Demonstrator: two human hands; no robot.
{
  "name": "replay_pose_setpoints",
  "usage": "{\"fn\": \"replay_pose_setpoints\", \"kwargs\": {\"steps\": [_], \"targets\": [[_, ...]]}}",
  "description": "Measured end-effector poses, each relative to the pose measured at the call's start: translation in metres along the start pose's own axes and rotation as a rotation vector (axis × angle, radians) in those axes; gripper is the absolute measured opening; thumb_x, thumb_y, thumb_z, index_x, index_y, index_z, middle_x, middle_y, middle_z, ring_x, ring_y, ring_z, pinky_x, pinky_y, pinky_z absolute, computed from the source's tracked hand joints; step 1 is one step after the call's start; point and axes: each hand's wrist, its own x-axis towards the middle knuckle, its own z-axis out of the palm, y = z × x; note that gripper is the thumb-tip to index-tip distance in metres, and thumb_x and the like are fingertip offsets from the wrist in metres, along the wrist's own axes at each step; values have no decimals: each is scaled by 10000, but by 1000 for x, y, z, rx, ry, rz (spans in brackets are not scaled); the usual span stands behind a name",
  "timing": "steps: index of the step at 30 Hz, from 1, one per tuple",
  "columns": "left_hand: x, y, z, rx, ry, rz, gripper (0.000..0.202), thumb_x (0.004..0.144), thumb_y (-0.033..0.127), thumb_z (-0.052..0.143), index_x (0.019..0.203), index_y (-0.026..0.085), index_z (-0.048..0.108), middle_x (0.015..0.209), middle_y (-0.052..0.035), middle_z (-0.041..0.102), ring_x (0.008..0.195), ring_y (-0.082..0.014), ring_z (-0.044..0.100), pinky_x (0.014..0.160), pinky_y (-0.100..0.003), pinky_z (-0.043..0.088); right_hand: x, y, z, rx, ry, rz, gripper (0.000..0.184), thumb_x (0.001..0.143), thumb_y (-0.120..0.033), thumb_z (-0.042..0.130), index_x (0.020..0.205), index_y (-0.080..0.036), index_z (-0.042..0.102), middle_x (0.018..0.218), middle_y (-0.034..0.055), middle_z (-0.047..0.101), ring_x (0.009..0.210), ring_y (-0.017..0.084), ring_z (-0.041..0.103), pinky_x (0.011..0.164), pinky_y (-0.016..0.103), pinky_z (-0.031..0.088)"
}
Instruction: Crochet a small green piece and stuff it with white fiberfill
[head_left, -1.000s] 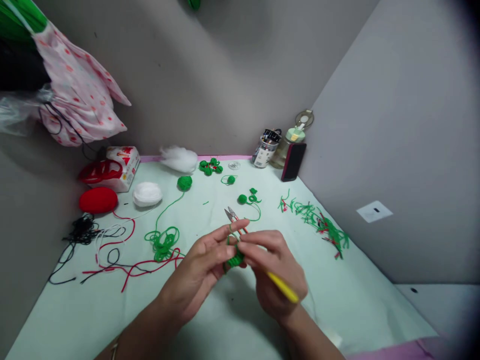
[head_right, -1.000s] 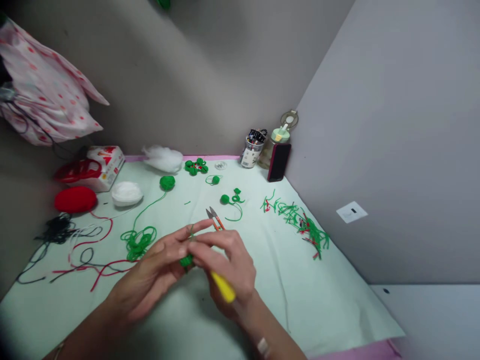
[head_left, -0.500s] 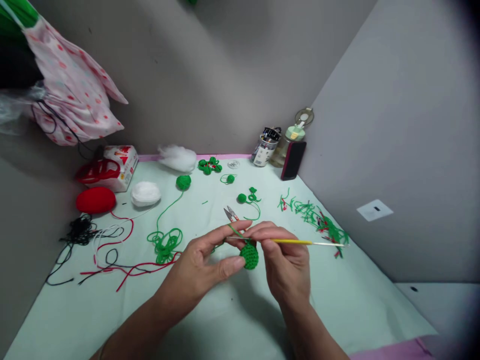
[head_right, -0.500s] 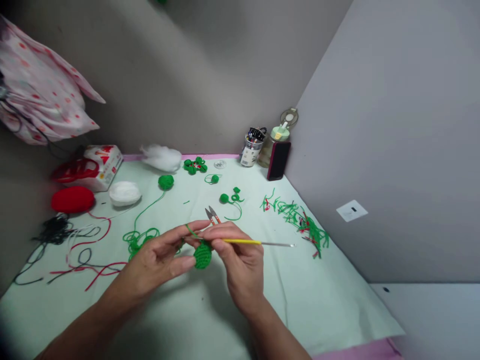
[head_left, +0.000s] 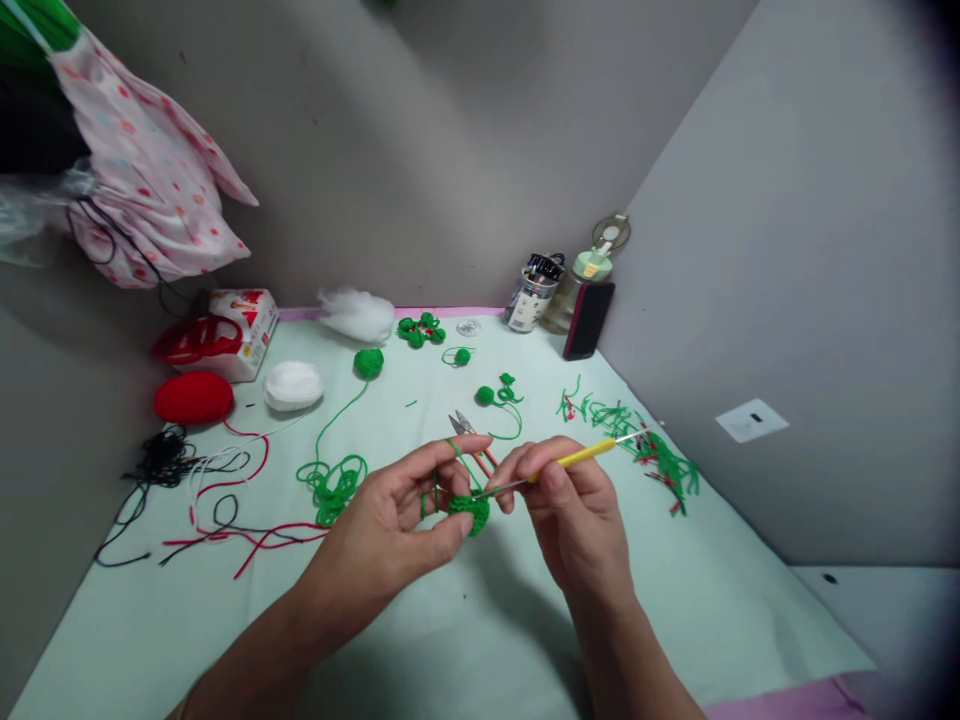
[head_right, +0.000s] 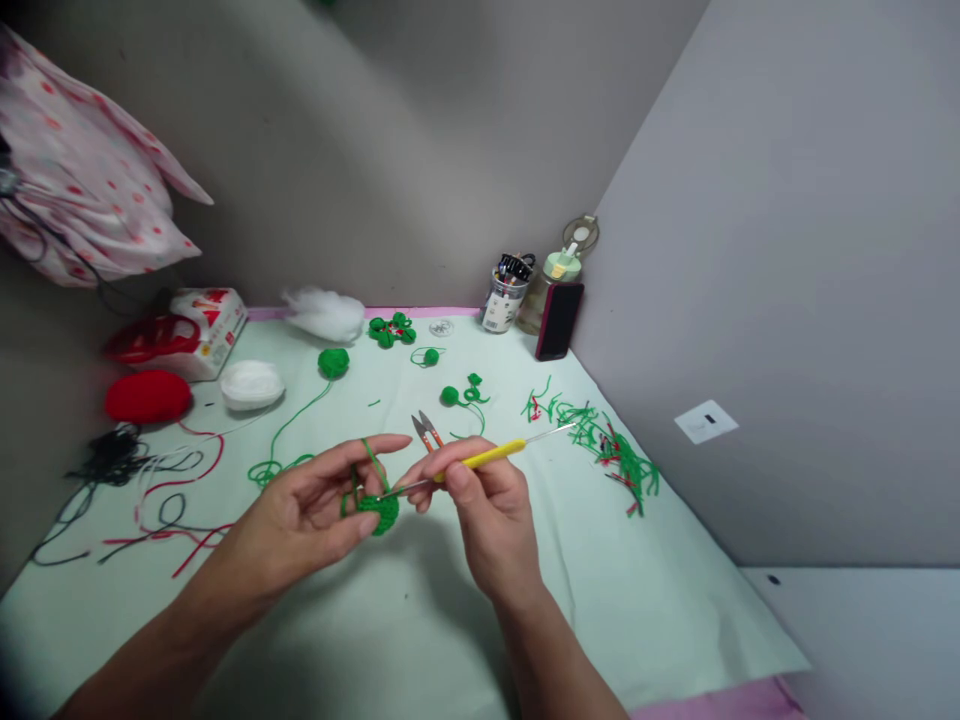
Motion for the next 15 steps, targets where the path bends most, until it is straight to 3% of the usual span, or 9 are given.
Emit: {"fn": "replay_pose_setpoints", "kwargs": {"steps": [9, 15], "targets": [[-4, 3, 1, 155, 70, 26, 484, 835, 183, 756, 1283, 364, 770, 923, 8, 622, 933, -179, 605, 977, -327, 483, -9, -5, -6, -209, -52, -109, 175, 1063, -278, 596, 1030, -245, 765, 929, 54, 798, 805, 188, 710, 694, 335, 581], [-6, 7, 6, 487, 189, 266, 431, 893, 194, 716, 1301, 320, 771, 905, -13, 660, 880, -203, 631, 918, -356, 500, -12, -13, 0, -577, -173, -453, 236, 1067, -173, 531, 1161, -232, 739, 997, 93, 798, 893, 223, 746, 748, 398, 608]]}}
